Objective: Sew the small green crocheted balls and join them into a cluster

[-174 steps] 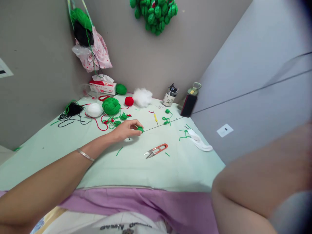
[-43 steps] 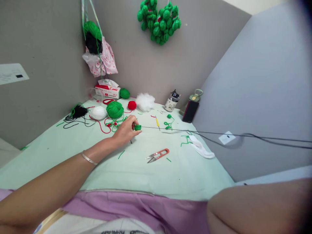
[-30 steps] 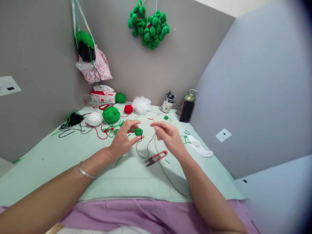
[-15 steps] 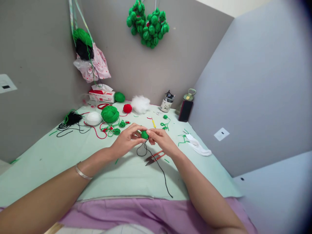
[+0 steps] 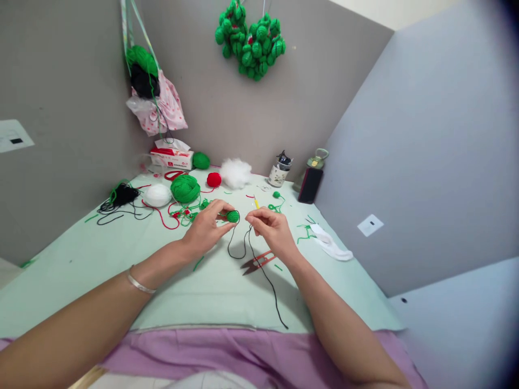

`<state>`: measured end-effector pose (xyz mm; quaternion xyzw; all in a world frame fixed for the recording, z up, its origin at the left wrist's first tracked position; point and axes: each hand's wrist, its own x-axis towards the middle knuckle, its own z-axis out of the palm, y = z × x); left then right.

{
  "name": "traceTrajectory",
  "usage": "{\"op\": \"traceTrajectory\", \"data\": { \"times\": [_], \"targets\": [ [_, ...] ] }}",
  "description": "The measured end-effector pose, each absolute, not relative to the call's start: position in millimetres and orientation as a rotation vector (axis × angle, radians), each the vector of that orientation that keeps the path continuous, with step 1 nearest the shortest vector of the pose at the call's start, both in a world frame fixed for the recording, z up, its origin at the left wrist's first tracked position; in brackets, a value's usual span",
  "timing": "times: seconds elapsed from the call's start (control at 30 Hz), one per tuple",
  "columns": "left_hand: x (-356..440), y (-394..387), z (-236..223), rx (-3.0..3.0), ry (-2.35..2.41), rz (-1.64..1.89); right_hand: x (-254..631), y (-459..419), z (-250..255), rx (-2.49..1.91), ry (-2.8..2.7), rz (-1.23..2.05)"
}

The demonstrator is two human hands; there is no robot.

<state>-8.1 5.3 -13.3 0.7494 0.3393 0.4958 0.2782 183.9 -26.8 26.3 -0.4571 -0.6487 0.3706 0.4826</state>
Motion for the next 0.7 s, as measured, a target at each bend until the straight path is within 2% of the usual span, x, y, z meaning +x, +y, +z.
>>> {"op": "traceTrajectory", "data": {
  "times": [0.37,0.53,0.7],
  "targets": [
    [-6.9,0.0,-7.7,2.051,0.906,1.335,180.9,-20.5,18.0,-1.206,-1.539,1.046],
    [-5.2,2.5,-8.0,1.948,0.928,1.326,179.2,-30.1,25.9,-1.088,-1.585,0.962],
    [-4.2,4.0,-4.6,1.702,0.883,1.289,170.3,-37.9,17.3,-1.054,-1.86,0.723]
  ]
}}
